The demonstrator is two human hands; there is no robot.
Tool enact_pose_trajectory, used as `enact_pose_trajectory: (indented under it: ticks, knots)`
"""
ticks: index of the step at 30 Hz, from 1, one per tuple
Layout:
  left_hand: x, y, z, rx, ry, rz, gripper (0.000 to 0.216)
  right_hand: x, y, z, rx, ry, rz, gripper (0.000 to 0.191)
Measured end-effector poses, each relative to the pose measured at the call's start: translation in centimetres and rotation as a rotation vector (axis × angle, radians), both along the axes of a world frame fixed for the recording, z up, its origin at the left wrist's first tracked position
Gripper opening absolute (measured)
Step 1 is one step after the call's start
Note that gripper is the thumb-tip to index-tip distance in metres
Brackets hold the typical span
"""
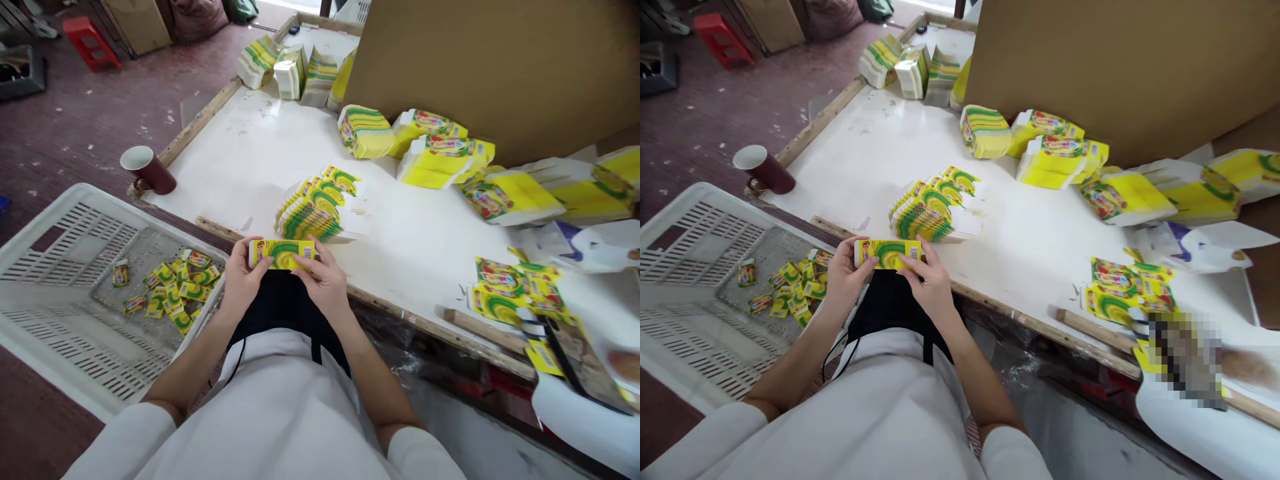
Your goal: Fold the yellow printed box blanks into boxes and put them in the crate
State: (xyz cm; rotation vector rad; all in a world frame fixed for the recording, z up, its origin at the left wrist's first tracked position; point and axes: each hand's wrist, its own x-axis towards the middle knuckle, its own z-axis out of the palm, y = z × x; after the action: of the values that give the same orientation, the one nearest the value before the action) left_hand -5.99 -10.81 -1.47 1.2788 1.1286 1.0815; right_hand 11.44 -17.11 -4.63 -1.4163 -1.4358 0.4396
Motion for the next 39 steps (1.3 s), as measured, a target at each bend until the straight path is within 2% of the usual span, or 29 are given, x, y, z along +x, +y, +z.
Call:
enact_pose_trajectory:
  ticks: [8, 10, 14, 16, 20, 24, 31, 36, 39]
  knots:
    - [-0.2, -0.2, -0.3, -0.118, -0.107, -0.015, 0.044, -0.1, 0.7, 0.7, -0.013, 0.03, 0.073, 0.027]
    - [-0.1, -0.3, -0.6, -0.157, -0.127, -0.02, 0.044, 0.0, 0.8, 0.9, -0.024, -0.01, 0.092, 0.038]
    - [-0.4, -0.2, -1.0, -0.177, -0.14, -0.027, 0.044, 0.5, 0.9, 0.8, -0.011, 0.035, 0.263, 0.069]
    - [-0.5, 0.1, -1.1, -0.16, -0.122, -0.027, 0.043, 0.4, 0.9, 0.6, -0.011, 0.009, 0.303, 0.072]
    - [-0.7, 0.2, -1.1, -0.121, -0.056, -0.017, 0.04, -0.4, 0.6, 0.5, -0.088, -0.139, 0.245, 0.07]
    - [-0.7, -0.2, -1.2, -0.154, -0.089, -0.029, 0.04, -0.2, 0.3, 0.8, -0.128, -0.157, 0.26, 0.065]
    - [-0.8, -0.1, -1.2, -0.219, -0.157, -0.026, 0.044, 1.1, 0.2, 1.1, -0.098, -0.214, 0.235, 0.034]
    - [-0.6, 0.0, -1.7, -0.226, -0.136, -0.035, 0.044, 1.2, 0.6, 0.6, -0.104, -0.198, 0.223, 0.023]
    - [-0.7, 0.0, -1.8, -0.218, -0.104, -0.043, 0.042, 1.2, 1.0, -0.1, -0.085, -0.113, 0.213, 0.02]
